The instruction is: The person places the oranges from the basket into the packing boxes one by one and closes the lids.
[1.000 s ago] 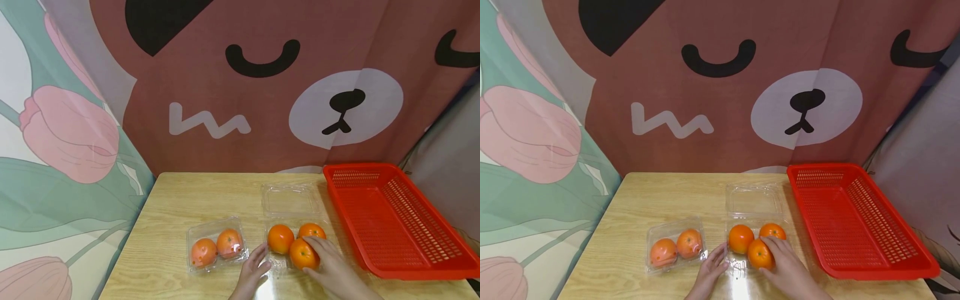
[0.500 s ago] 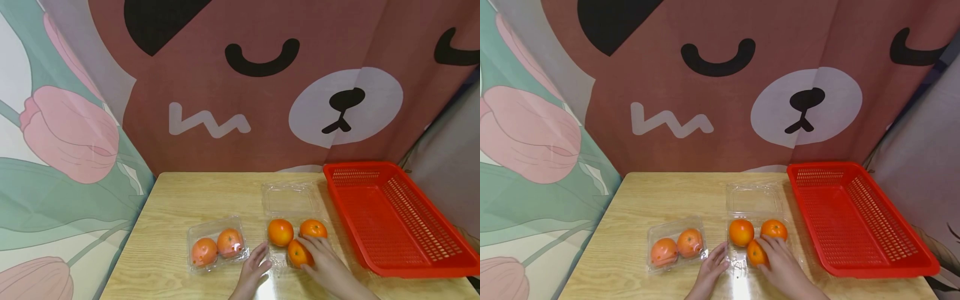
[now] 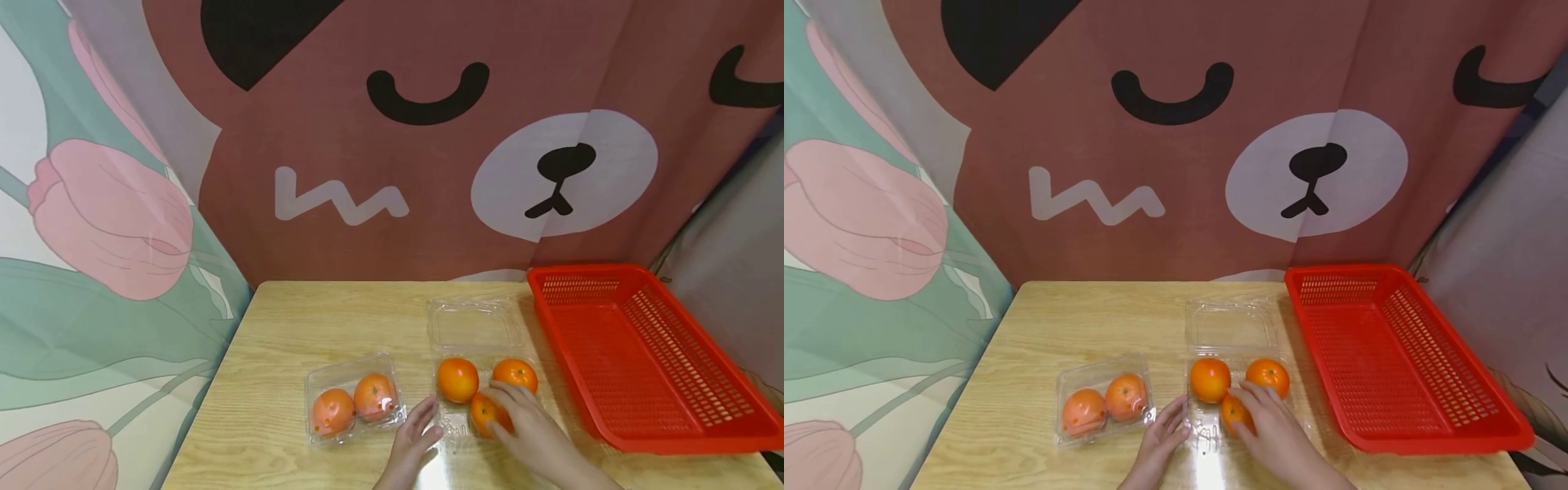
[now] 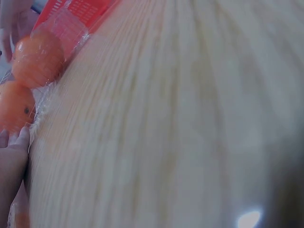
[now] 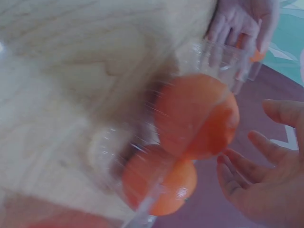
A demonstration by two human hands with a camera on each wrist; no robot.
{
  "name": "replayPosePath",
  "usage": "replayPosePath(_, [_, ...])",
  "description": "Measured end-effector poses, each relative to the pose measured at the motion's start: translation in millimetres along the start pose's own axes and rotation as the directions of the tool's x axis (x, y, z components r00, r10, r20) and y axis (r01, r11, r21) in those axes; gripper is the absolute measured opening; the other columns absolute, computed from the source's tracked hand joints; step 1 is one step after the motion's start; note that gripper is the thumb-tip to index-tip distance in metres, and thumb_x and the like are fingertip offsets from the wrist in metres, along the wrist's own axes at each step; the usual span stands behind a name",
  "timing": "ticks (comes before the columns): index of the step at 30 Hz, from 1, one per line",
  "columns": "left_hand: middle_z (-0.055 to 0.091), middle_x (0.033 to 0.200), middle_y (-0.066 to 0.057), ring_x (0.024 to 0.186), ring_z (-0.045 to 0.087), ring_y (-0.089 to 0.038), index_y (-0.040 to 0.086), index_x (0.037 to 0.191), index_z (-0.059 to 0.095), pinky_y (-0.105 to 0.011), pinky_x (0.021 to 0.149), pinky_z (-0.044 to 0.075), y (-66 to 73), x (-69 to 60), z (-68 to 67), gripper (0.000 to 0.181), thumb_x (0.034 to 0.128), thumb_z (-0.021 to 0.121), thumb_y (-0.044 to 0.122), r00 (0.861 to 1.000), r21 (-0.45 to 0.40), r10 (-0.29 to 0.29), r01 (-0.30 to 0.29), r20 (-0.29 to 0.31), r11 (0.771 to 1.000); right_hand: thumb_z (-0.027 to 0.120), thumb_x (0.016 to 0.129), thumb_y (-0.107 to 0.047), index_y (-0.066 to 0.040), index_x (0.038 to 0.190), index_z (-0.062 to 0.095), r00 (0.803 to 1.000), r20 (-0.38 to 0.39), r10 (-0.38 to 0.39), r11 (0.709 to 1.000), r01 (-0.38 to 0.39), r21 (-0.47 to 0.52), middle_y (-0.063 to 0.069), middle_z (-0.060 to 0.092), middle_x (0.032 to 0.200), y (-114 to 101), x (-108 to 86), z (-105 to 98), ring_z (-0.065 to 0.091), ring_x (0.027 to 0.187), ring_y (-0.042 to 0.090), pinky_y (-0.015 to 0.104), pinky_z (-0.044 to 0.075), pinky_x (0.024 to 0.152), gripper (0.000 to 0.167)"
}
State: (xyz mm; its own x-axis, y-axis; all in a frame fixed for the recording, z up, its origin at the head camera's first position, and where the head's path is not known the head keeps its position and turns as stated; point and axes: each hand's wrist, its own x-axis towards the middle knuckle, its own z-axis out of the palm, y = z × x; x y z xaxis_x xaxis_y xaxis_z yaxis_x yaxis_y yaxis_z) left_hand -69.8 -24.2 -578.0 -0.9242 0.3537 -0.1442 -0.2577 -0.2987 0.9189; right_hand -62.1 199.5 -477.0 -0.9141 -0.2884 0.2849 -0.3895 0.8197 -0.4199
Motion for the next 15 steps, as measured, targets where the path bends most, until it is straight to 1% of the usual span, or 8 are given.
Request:
replayPosePath(3, [0.035, 0.155, -0.022, 0.143, 0.026, -0.043, 0.002, 0.151, 0.037, -0.082, 0.095, 0.025, 0.2, 0.3, 0.0, 0.057, 0.0995, 0.059, 0.016, 1.0, 0.004, 0.005, -0.005, 0.001, 1.0, 0.082, 0.081, -0.015, -0.01, 0.125, 0.066, 0.999, 0.022, 0.027, 0.999, -0.027, 0.026, 0.012, 0.06, 0.132, -5, 5.6, -6, 0.055, 0.121, 0.035, 0.056, 0.048, 0.095, 0.048])
replayPosePath(7, [0.035, 0.155, -0.023, 0.143, 0.026, -0.043, 0.003, 0.15, 0.037, -0.082, 0.095, 0.025, 0.1, 0.2, 0.5, 0.057, 0.0995, 0.059, 0.015, 1.0, 0.006, 0.005, -0.005, 0.001, 1.0, 0.08, 0.083, -0.017, -0.009, 0.124, 0.067, 0.998, 0.044, 0.043, 0.999, -0.044, 0.024, 0.012, 0.063, 0.129, -10, 15.3, -13, 0.057, 0.12, 0.034, 0.056, 0.049, 0.095, 0.044])
replayPosePath(11, [0.035, 0.155, -0.023, 0.143, 0.028, -0.043, 0.003, 0.151, 0.037, -0.081, 0.095, 0.027, -0.6, -0.3, 0.5, 0.056, 0.0995, 0.058, 0.014, 1.0, 0.005, -0.003, 0.003, -0.007, 1.0, 0.078, 0.085, -0.019, -0.01, 0.123, 0.067, 0.998, 0.046, 0.051, 0.998, -0.052, 0.026, 0.008, 0.065, 0.125, -15, 27.3, -19, 0.059, 0.116, 0.031, 0.054, 0.051, 0.091, 0.04])
replayPosePath(13, [0.035, 0.155, -0.023, 0.142, 0.029, -0.043, 0.004, 0.151, 0.037, -0.081, 0.095, 0.027, -0.5, -0.4, 0.3, 0.056, 0.0999, 0.058, 0.014, 1.0, 0.005, -0.006, 0.006, -0.008, 1.0, 0.077, 0.087, -0.019, -0.01, 0.122, 0.067, 0.998, 0.039, 0.041, 0.998, -0.043, 0.038, 0.007, 0.066, 0.123, -18, 34.3, -22, 0.06, 0.113, 0.029, 0.052, 0.052, 0.09, 0.038])
replayPosePath(15, [0.035, 0.155, -0.022, 0.141, 0.03, -0.043, 0.005, 0.151, 0.036, -0.08, 0.095, 0.028, -0.2, -0.4, 0.2, 0.056, 0.1004, 0.057, 0.015, 1.0, 0.007, -0.006, 0.006, -0.006, 1.0, 0.077, 0.087, -0.018, -0.008, 0.122, 0.068, 0.999, 0.026, 0.027, 0.999, -0.028, 0.046, 0.008, 0.066, 0.122, -20, 41.7, -25, 0.06, 0.112, 0.029, 0.052, 0.052, 0.09, 0.037])
